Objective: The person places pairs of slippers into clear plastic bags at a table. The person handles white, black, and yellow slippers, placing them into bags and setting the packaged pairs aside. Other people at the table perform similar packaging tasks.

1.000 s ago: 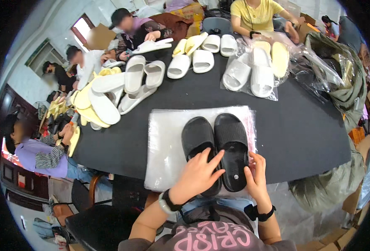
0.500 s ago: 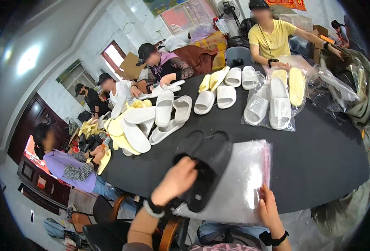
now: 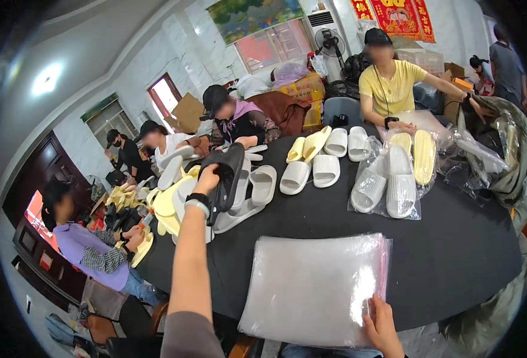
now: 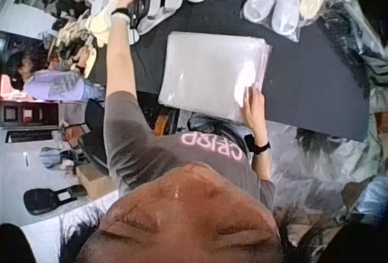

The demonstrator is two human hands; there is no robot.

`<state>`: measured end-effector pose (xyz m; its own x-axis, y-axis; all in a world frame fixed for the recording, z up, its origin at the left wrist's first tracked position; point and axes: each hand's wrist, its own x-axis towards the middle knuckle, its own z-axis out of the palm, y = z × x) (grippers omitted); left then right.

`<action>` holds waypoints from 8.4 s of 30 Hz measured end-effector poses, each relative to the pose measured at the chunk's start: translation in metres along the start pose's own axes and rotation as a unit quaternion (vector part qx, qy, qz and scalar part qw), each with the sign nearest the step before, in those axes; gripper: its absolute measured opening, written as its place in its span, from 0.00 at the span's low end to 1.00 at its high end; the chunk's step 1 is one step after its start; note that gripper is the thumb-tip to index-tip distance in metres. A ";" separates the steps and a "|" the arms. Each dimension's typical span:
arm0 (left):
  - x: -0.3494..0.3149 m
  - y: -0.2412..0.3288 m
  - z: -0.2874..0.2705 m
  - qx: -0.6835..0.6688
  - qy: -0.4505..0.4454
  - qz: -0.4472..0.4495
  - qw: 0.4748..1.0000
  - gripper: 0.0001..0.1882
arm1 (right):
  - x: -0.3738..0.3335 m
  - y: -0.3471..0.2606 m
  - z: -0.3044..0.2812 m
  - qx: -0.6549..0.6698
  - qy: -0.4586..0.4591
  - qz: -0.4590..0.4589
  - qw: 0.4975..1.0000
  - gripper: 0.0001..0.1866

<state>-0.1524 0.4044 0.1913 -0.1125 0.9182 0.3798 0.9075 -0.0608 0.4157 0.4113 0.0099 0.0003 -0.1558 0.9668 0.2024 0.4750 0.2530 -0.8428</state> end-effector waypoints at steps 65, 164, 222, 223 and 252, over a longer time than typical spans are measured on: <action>-0.466 0.170 0.127 0.075 -0.108 0.165 0.978 0.38 | 0.307 0.087 -0.160 -0.415 0.003 -0.055 0.908 0.35; -0.425 0.099 0.081 -0.229 -0.007 -0.070 0.971 0.19 | 0.102 -0.023 -0.034 0.168 -0.070 0.016 0.983 0.20; -0.421 0.101 0.111 -0.207 -0.120 -0.041 0.970 0.33 | 0.136 -0.049 0.026 -0.233 -0.324 -0.308 0.864 0.15; -0.424 0.099 0.113 -0.184 -0.120 -0.033 0.975 0.34 | 0.128 -0.049 0.014 -0.235 -0.325 -0.275 0.874 0.15; -0.437 0.113 0.114 0.011 -0.150 0.040 0.988 0.41 | 0.031 -0.156 -0.035 -0.067 -0.065 -0.225 0.970 0.11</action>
<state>0.0455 0.0409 -0.0215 0.0811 0.9857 0.1478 0.9178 -0.1317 0.3745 0.3626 0.0014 0.1556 -0.4767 0.7470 0.4634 0.4409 0.6592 -0.6091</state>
